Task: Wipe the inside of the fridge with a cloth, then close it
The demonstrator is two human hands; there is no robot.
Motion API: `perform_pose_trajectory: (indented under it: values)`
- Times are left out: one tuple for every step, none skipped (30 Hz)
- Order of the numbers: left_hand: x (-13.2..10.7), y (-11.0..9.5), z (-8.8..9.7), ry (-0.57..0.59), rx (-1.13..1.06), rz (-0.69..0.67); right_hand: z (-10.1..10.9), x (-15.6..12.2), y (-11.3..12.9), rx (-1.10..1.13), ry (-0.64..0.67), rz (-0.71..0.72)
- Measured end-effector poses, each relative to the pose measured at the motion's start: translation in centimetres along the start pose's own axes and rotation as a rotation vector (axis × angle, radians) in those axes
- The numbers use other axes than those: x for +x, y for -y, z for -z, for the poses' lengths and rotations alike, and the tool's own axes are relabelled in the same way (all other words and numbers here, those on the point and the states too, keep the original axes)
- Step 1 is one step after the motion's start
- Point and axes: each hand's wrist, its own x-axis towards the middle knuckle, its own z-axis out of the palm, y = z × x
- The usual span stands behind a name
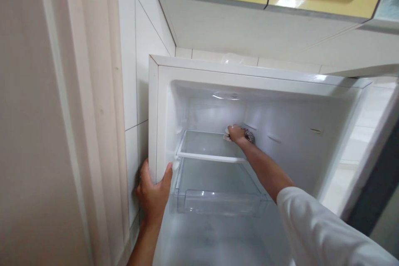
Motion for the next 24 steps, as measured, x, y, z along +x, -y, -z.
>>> perform_pose_trajectory:
  values:
    - [0.0, 0.0, 0.0, 0.001, 0.004, -0.009, -0.2, 0.1, 0.3, -0.015, -0.011, -0.013]
    - [0.0, 0.0, 0.0, 0.003, 0.007, -0.016, -0.3, 0.3, 0.6, -0.029, -0.018, -0.024]
    - [0.0, 0.0, 0.0, 0.006, 0.010, -0.020, -0.3, 0.4, 0.9, -0.041, -0.021, -0.030]
    - [0.0, 0.1, 0.0, 0.008, 0.012, -0.022, -0.3, 0.5, 1.1, -0.052, -0.021, -0.033]
    - [0.0, 0.1, 0.0, 0.006, 0.016, -0.023, -0.2, 0.6, 1.2, -0.060, -0.022, -0.034]
    - [0.0, 0.1, 0.0, 0.005, 0.021, -0.023, -0.1, 0.6, 1.2, -0.067, -0.026, -0.031]
    - [0.0, 0.2, 0.0, 0.005, 0.026, -0.022, 0.2, 0.5, 1.1, -0.072, -0.035, -0.026]
    - [-0.1, 0.2, -0.1, 0.006, 0.031, -0.021, 0.5, 0.3, 0.9, -0.075, -0.049, -0.018]
    - [-0.1, 0.2, -0.1, 0.007, 0.035, -0.020, 1.0, 0.1, 0.7, -0.075, -0.070, -0.008]
    - [-0.1, 0.3, -0.1, 0.007, 0.037, -0.019, 1.5, -0.2, 0.4, -0.074, -0.096, 0.002]
    - [-0.1, 0.3, -0.1, 0.008, 0.037, -0.018, 2.3, -0.4, 0.1, -0.073, -0.127, 0.011]
    - [-0.1, 0.3, -0.1, 0.011, 0.035, -0.017, 3.1, -0.6, -0.3, -0.071, -0.162, 0.018]
    - [-0.1, 0.3, -0.1, 0.017, 0.030, -0.015, 4.1, -0.8, -0.7, -0.071, -0.198, 0.022]
    - [0.0, 0.3, -0.1, 0.025, 0.025, -0.011, 5.2, -0.9, -1.1, -0.072, -0.235, 0.023]
    - [0.0, 0.3, -0.2, 0.036, 0.022, -0.006, 6.4, -0.9, -1.5, -0.074, -0.271, 0.021]
    - [0.0, 0.3, -0.2, 0.046, 0.022, 0.002, 7.6, -1.0, -2.0, -0.077, -0.304, 0.016]
    - [0.0, 0.3, -0.2, 0.056, 0.027, 0.014, 8.7, -1.0, -2.4, -0.080, -0.334, 0.005]
    - [0.0, 0.3, -0.2, 0.065, 0.034, 0.029, 9.8, -1.1, -2.8, -0.082, -0.360, -0.012]
    - [0.0, 0.3, -0.3, 0.073, 0.041, 0.043, 10.7, -1.3, -3.1, -0.083, -0.380, -0.031]
    - [0.0, 0.3, -0.3, 0.081, 0.045, 0.054, 11.6, -1.5, -3.5, -0.083, -0.394, -0.050]
    - [0.0, 0.2, -0.3, 0.087, 0.046, 0.063, 12.3, -1.9, -3.8, -0.082, -0.405, -0.065]
    - [0.1, 0.2, -0.3, 0.093, 0.044, 0.070, 12.9, -2.4, -4.1, -0.080, -0.413, -0.075]
    - [0.1, 0.1, -0.3, 0.097, 0.038, 0.075, 13.4, -3.0, -4.3, -0.076, -0.420, -0.080]
    - [0.1, 0.0, -0.3, 0.103, 0.029, 0.080, 13.9, -3.8, -4.5, -0.072, -0.428, -0.083]
